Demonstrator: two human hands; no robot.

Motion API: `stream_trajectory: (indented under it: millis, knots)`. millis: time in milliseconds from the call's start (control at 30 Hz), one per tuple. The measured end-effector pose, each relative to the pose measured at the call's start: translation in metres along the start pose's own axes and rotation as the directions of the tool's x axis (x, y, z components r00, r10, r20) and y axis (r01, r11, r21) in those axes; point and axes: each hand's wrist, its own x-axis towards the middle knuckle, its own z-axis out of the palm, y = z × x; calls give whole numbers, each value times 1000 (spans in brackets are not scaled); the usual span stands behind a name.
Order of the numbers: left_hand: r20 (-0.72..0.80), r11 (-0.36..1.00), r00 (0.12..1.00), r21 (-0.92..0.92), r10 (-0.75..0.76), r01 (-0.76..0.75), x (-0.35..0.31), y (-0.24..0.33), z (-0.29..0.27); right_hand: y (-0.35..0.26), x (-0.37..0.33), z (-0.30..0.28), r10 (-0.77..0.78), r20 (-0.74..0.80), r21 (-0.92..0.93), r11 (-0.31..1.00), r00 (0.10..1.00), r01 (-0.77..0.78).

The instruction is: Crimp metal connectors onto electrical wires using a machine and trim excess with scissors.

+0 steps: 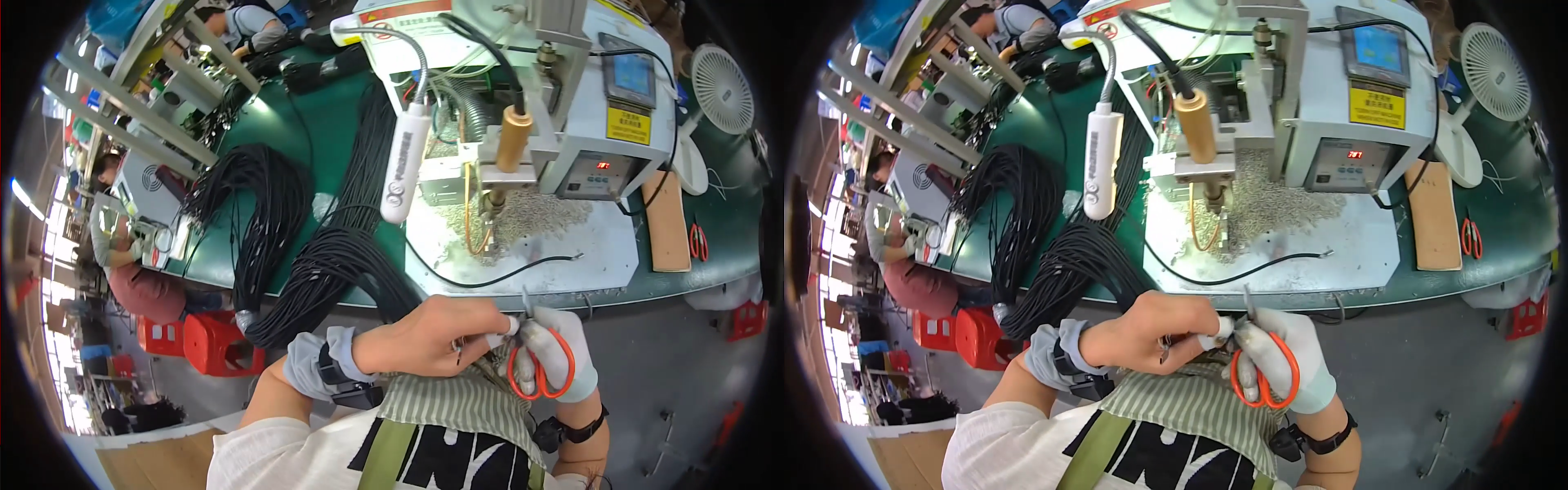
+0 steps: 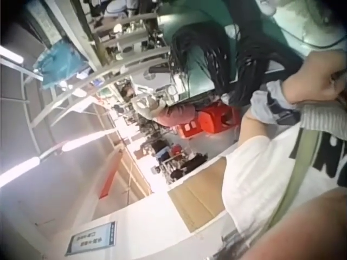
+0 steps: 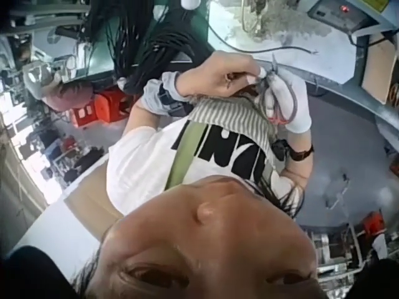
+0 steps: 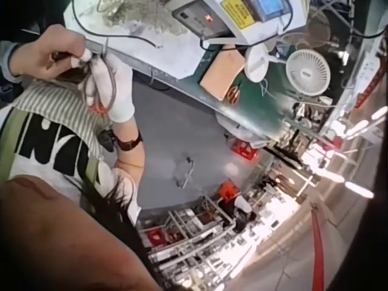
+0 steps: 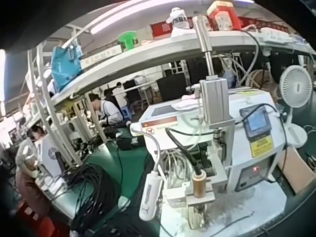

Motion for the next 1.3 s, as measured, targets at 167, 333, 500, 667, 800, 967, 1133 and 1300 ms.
stream_trajectory:
  millis: [167,333,500,667,800,967,1133,1300]
  knots:
    - [-3,974,999,-225,-43,41,0,-7,17,20,4,-1,-520,32,-599,674,854,433]
    - [-31,829,942,-485,-335,279,2,-5,23,37,5,-6,-779,189,-894,115,597,434]
    - [-93,868,910,-354,-405,350,5,-4,15,26,13,4,-794,234,-960,-96,561,265]
    - [-134,887,908,-313,-396,340,6,-12,17,21,10,13,-608,166,-983,-43,777,176]
    - [-124,889,921,-335,-370,312,4,-11,17,22,5,14,-517,78,-966,171,853,192]
    - [-217,928,932,-301,-291,220,-1,-11,25,28,-1,9,-460,-18,-861,458,888,221]
    - [-153,999,988,35,16,-10,-6,-18,12,22,5,19,-501,5,-798,519,866,305]
    - [-148,836,875,-402,-461,373,-1,-4,12,25,9,16,-466,-6,-705,629,885,327]
